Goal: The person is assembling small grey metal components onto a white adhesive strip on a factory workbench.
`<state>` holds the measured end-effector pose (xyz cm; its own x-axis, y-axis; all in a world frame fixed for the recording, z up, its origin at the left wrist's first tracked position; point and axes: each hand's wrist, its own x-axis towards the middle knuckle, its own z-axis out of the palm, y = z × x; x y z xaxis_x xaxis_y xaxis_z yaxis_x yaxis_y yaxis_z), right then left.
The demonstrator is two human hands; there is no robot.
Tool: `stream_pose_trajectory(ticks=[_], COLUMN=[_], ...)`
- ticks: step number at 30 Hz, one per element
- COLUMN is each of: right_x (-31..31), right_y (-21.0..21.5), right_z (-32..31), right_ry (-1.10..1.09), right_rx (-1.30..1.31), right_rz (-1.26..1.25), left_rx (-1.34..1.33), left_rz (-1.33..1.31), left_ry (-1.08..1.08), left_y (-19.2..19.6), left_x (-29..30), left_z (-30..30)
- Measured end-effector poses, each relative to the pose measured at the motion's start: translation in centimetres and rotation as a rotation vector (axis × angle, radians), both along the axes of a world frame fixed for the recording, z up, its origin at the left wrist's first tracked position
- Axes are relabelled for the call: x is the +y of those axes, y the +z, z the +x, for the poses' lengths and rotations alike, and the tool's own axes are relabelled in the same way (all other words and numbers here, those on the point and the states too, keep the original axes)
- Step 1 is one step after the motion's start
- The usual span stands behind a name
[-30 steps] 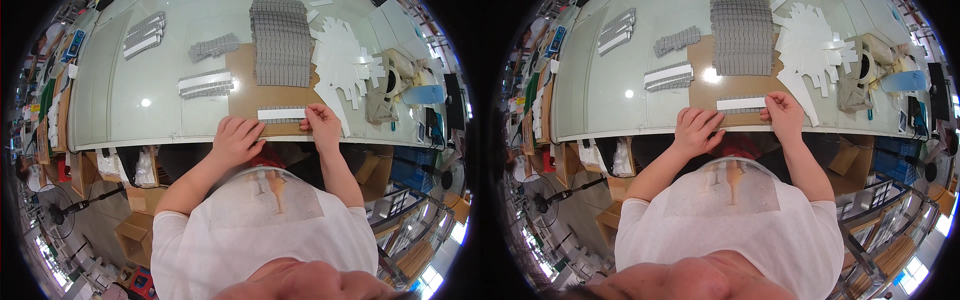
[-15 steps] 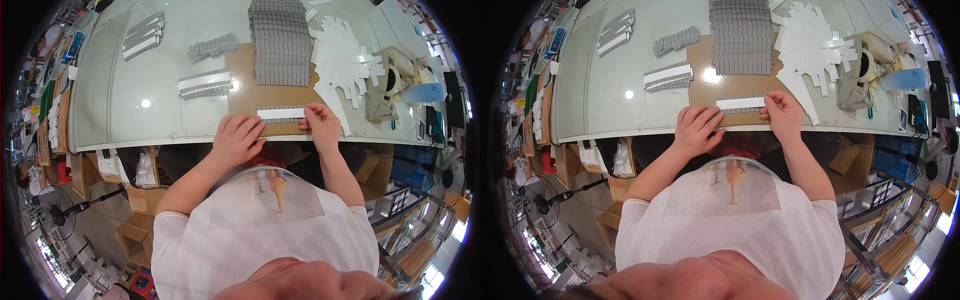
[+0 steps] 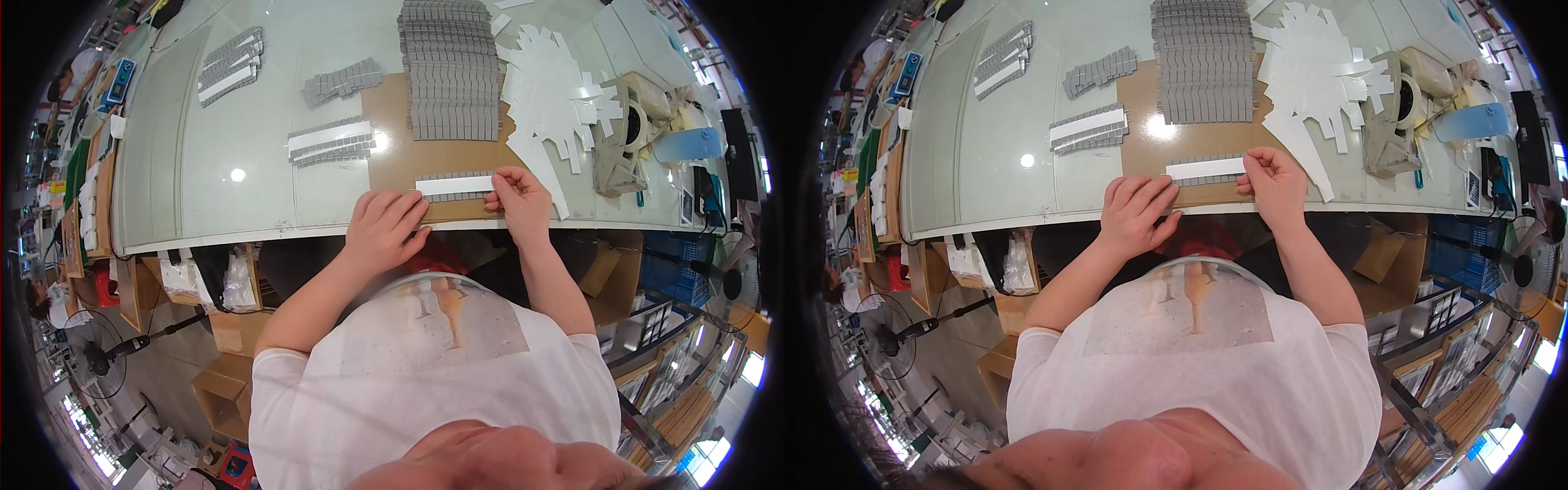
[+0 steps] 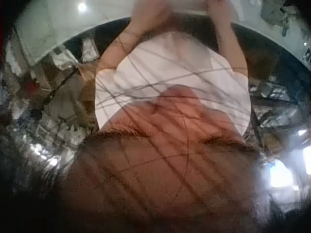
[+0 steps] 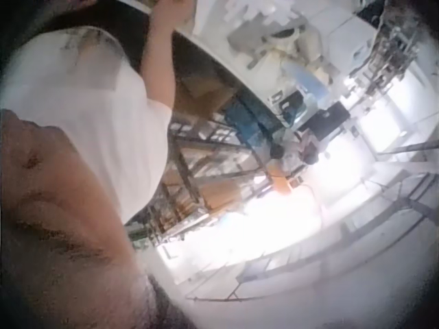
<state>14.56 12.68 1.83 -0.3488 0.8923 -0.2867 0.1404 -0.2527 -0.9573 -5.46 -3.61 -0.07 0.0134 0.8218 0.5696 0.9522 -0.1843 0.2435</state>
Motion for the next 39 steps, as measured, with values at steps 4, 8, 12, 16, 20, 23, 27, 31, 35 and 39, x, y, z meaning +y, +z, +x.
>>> stream_pose_trajectory(ticks=[4, 8, 12, 16, 20, 23, 27, 31, 35, 39], right_x=[0.0, 0.0, 0.0, -0.2, -0.6, -0.5, 1.3, 8.4, 15.7, 18.7], right_y=[0.0, 0.0, 0.1, 0.2, 0.2, -0.6, -0.7, 1.9, 2.9, 3.9], right_z=[0.0, 0.0, 0.0, 0.4, 2.6, 4.9, 8.6, 13.9, 17.7, 19.2], right_ry=[0.006, 0.005, -0.003, -0.036, -0.092, -0.132, -0.248, -0.528, -0.529, -0.343], right_rx=[0.002, -0.007, -0.005, 0.005, 0.009, -0.058, -0.331, -0.703, -0.387, -0.310], right_rz=[0.005, 0.002, -0.002, -0.011, 0.075, 0.155, 0.831, 1.351, 0.484, 0.231], left_rx=[0.007, 0.005, 0.000, -0.006, 0.011, 0.022, 0.031, 0.056, 0.068, 0.029], left_rz=[0.000, 0.004, 0.017, 0.008, -0.002, 0.016, 0.029, 0.030, 0.049, 0.082], left_ry=[0.003, 0.002, -0.007, -0.004, 0.007, 0.017, 0.017, 0.035, 0.050, -0.020], left_y=[0.1, 0.1, 0.2, 0.3, 0.3, 0.1, -0.1, -0.2, -0.2, 0.0], left_x=[0.0, 0.1, 0.1, 0.2, 0.2, 0.0, 0.2, 0.2, 0.2, 0.1], left_z=[0.0, 0.1, 0.2, 0.2, 0.2, 0.2, 0.3, 0.4, 0.7, 0.7])
